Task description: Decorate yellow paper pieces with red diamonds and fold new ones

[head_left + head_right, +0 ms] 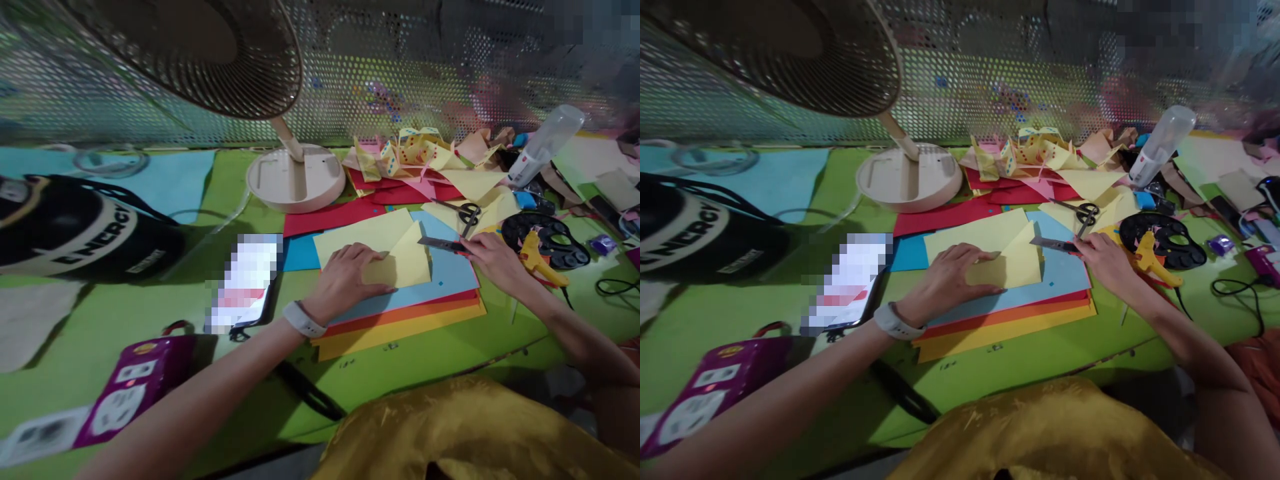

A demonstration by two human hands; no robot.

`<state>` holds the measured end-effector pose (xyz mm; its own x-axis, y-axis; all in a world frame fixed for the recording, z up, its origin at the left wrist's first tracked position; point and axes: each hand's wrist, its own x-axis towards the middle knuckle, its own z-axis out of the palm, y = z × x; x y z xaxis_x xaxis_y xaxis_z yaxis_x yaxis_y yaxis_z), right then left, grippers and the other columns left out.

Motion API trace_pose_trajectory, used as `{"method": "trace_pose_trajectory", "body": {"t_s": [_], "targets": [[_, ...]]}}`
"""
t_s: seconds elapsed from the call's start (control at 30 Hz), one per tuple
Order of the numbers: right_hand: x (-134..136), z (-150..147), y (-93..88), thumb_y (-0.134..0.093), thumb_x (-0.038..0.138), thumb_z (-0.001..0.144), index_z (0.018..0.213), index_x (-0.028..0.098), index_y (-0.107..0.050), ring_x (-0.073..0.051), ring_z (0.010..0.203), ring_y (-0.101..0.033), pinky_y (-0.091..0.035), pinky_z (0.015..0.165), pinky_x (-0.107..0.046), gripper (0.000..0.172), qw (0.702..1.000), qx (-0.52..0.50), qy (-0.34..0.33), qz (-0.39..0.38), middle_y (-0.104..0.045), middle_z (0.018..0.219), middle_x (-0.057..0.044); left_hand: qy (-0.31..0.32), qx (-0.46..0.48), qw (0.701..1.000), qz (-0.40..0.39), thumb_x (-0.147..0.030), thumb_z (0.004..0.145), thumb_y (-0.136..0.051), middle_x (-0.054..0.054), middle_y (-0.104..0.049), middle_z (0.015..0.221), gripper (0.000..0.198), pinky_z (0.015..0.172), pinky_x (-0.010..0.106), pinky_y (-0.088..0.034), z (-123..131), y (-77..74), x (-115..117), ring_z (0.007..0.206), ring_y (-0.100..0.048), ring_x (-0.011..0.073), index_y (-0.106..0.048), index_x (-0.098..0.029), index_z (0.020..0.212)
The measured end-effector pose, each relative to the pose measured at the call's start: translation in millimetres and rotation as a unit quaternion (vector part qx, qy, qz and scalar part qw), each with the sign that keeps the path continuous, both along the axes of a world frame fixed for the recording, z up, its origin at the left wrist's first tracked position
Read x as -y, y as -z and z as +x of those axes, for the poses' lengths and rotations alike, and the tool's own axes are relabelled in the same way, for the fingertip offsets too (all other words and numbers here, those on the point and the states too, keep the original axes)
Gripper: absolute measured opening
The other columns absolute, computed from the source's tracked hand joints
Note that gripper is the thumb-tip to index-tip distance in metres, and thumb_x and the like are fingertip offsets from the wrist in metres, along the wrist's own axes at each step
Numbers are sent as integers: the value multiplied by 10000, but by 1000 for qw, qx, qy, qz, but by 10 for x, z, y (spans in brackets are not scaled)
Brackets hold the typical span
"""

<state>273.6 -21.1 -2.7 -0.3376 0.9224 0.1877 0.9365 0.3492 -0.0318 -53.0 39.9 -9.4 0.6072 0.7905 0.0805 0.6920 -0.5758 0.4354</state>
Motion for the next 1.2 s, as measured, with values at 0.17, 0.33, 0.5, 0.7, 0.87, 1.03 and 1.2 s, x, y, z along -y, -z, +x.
{"method": "trace_pose_trajectory", "body": {"t_s": [0.17,0.33,0.5,0.7,0.87,1.03,1.2], "targets": [[60,-6,-21,-420,209,947,1205,207,-633,-249,942,-575,-528,760,-378,335,999,13,-25,-23,-631,1012,-111,-1,5,1000,4,-629,720,-661,115,-612,1067,562,907,475,-442,-12,24,29,1025,-571,313,-614,-183,1059],[122,-2,-140,-416,182,945,1206,241,-636,-225,930,-591,-541,786,-377,346,997,4,-70,-42,-635,1016,-90,-8,21,1000,17,-632,732,-645,112,-622,1051,536,889,465,-455,-21,66,48,1007,-582,308,-606,-183,1022],[118,4,-158,-425,167,939,1191,198,-647,-233,931,-591,-543,794,-391,337,997,-2,-71,-39,-635,1008,-107,-5,65,998,11,-533,807,-614,85,-650,953,368,850,428,-476,-9,92,38,917,-612,267,-581,-194,946],[73,24,-107,-439,160,934,1219,207,-628,-230,954,-589,-539,810,-385,346,995,-13,-86,-49,-632,1018,-102,-66,113,991,-38,-394,875,-543,42,-672,919,189,776,343,-499,16,35,30,870,-643,216,-553,-217,941],[17,38,-82,-469,142,921,1215,188,-629,-225,961,-586,-527,821,-370,338,995,-16,-81,-48,-630,1023,-113,-113,107,988,-19,-400,880,-546,51,-675,948,207,779,353,-514,19,98,-36,884,-648,229,-558,-214,970],[2,26,-67,-486,161,920,1219,174,-625,-244,953,-585,-524,812,-381,329,995,0,-81,-65,-632,1030,-122,-56,49,992,106,-360,934,-470,125,-635,1186,295,971,468,-457,8,175,-19,1133,-578,290,-568,-181,1147],[6,56,-44,-478,166,925,1227,208,-620,-236,965,-585,-525,831,-381,336,994,-10,-85,-66,-627,1049,-116,85,-19,989,120,-435,987,-330,100,-344,1536,534,1147,441,-280,-83,193,189,1421,-292,254,-297,-222,1475]]}}
